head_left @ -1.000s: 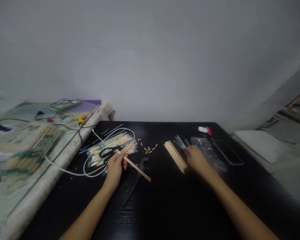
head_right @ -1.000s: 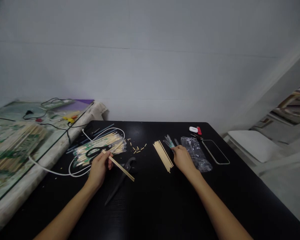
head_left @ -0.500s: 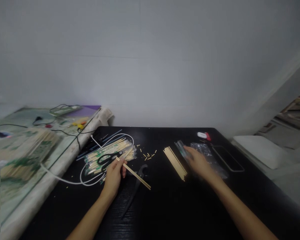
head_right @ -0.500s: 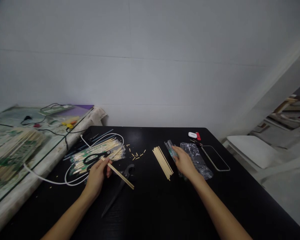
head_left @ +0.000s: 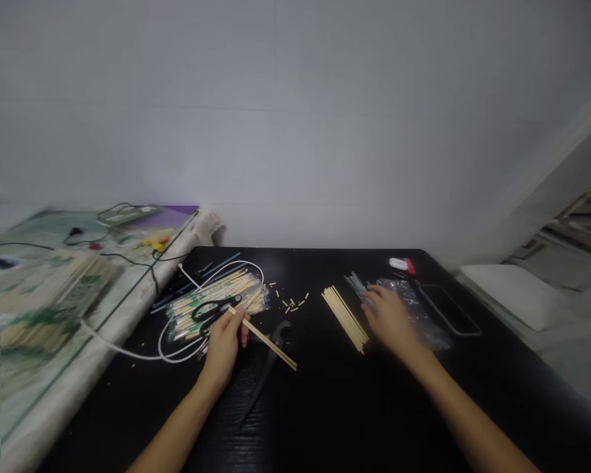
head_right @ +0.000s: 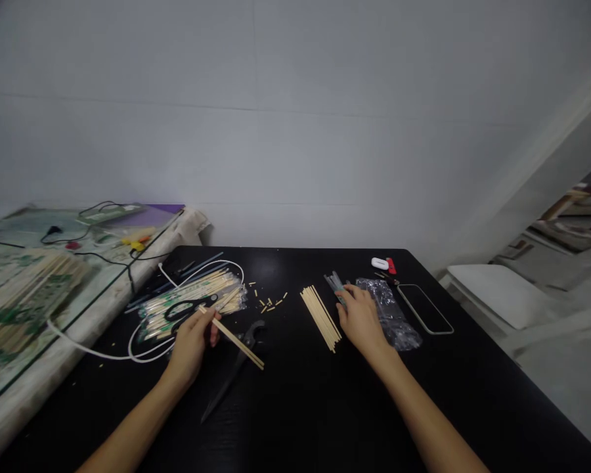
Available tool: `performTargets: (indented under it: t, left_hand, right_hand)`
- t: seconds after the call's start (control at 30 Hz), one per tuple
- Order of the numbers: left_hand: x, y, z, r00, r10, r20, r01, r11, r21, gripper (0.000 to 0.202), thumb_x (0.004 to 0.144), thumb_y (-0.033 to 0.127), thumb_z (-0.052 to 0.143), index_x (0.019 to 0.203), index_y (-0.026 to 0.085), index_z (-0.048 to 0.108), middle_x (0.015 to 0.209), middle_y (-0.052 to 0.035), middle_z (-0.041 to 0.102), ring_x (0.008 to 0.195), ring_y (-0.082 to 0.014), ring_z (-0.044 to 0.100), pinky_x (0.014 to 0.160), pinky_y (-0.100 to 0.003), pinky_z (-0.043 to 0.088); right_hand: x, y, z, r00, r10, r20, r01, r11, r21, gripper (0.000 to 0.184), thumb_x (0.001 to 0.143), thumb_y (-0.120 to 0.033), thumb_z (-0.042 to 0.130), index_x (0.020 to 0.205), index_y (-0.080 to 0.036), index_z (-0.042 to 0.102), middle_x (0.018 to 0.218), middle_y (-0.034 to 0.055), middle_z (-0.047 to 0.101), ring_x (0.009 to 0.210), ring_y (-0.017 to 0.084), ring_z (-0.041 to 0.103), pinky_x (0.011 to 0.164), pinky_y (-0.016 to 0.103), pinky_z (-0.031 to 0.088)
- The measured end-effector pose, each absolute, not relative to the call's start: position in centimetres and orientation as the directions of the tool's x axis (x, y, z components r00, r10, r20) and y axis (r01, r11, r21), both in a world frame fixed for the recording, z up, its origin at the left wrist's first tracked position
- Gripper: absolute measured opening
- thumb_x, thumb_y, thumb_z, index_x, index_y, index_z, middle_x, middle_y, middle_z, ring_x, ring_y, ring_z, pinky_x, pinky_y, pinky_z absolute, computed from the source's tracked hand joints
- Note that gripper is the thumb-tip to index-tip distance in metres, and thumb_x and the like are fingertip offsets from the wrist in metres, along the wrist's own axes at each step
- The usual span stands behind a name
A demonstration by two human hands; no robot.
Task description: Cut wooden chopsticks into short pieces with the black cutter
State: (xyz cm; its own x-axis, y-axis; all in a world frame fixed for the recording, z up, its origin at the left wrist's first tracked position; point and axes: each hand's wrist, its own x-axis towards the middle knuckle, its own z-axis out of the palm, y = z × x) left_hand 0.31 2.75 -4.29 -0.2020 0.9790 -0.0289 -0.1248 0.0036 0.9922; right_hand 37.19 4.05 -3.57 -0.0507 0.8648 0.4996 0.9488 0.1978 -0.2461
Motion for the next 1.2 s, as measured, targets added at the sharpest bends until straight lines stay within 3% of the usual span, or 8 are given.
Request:
performTargets:
  t: [0.1,0.3,0.4,0.57,0.7,0.93,1.07,1.2]
  left_hand:
    - [0.5,2.5,-3.8,-0.173,0.985,-0.004,-0.118,-0.017,0.993,0.045,0.082,0.061,0.07,0.076,0.016,0.066,0.05,0.0042,0.051,0.046,-0.0103,0.045,0.046,-0.023,0.037]
    - [1.1,1.5,-2.3,-0.001,1.0,0.023,-0.133,-0.023,0.991,0.048,0.081,0.061,0.074,0.088,0.013,0.074,0.066,-0.003,0.067,0.051,-0.0119,0.054,0.049,-0.025,0.044]
    - [1.3,0.9,-1.6,0.1,0.992,0.081,-0.047,-0.077,0.996,0.046,0.083,0.059,0.073,0.09,0.014,0.078,0.074,-0.0073,0.073,0.055,-0.0137,0.059,0.053,-0.027,0.049]
    - [1.6,-0.5,-0.9,0.177,0.963,0.203,0.174,-0.233,0.957,0.038,0.091,0.051,0.065,0.104,0.019,0.082,0.087,-0.0106,0.078,0.067,-0.0199,0.067,0.063,-0.033,0.056]
    - [2.5,-1.8,-1.4,0.446,0.849,0.283,0.365,-0.461,0.809,0.03,0.096,0.041,0.062,0.116,0.029,0.08,0.097,-0.0094,0.079,0.083,-0.0214,0.071,0.082,-0.036,0.056]
    - [4.3,-2.8,-2.2,0.747,0.635,0.197,0.42,-0.681,0.6,0.03,0.096,0.031,0.061,0.121,0.031,0.077,0.107,-0.008,0.075,0.099,-0.0224,0.068,0.09,-0.036,0.053]
    - [3.2,-2.2,-1.0,0.719,0.67,0.185,0.527,-0.699,0.484,0.053,0.087,0.017,0.06,0.139,0.025,0.063,0.119,-0.0099,0.069,0.111,-0.0265,0.063,0.101,-0.044,0.048]
    - [1.2,-1.0,-0.3,0.507,0.848,0.157,0.768,-0.527,0.364,0.063,0.084,0.046,0.072,0.14,0.019,0.058,0.129,-0.0154,0.061,0.12,-0.0349,0.057,0.106,-0.052,0.045]
  right_hand:
    - [34.1,2.6,-2.0,-0.025,0.858,0.512,0.845,0.292,-0.447,0.023,0.093,-0.023,0.054,0.103,-0.02,0.075,0.113,0.0134,0.072,0.111,0.031,0.066,0.1,0.05,0.051]
    - [26.9,-1.2,-0.8,-0.228,0.961,0.157,0.556,0.261,-0.789,0.024,0.096,-0.033,0.062,0.112,-0.021,0.075,0.099,0.0069,0.076,0.084,0.02,0.07,0.077,0.033,0.057]
    - [25.5,-1.7,-2.0,-0.308,0.933,0.185,0.538,0.331,-0.776,0.024,0.098,-0.03,0.061,0.116,-0.021,0.075,0.107,0.0085,0.075,0.096,0.022,0.069,0.088,0.038,0.056]
    - [26.1,-1.1,-3.8,-0.109,0.925,0.363,0.626,0.347,-0.698,0.025,0.096,-0.028,0.06,0.112,-0.022,0.079,0.108,0.0131,0.07,0.103,0.028,0.065,0.095,0.048,0.053]
    - [26.6,-0.8,-4.3,-0.109,0.989,0.097,0.414,0.134,-0.9,0.042,0.1,-0.044,0.053,0.129,-0.02,0.071,0.083,0.0055,0.071,0.065,0.018,0.064,0.061,0.033,0.055]
    - [26.5,-0.4,-5.2,-0.176,0.976,-0.131,0.173,-0.1,-0.98,0.031,0.081,-0.042,0.071,0.099,-0.017,0.073,0.066,-0.0003,0.068,0.047,0.013,0.058,0.04,0.023,0.045]
    - [26.5,-0.5,-5.0,-0.175,0.974,-0.143,0.161,-0.114,-0.98,0.022,0.077,-0.035,0.069,0.09,-0.018,0.067,0.066,-0.0007,0.067,0.051,0.015,0.064,0.038,0.023,0.049]
    - [26.4,-0.9,-4.6,-0.175,0.979,-0.1,0.306,-0.042,-0.951,0.017,0.082,-0.032,0.064,0.091,-0.019,0.068,0.062,-0.0029,0.062,0.046,0.013,0.057,0.034,0.021,0.044]
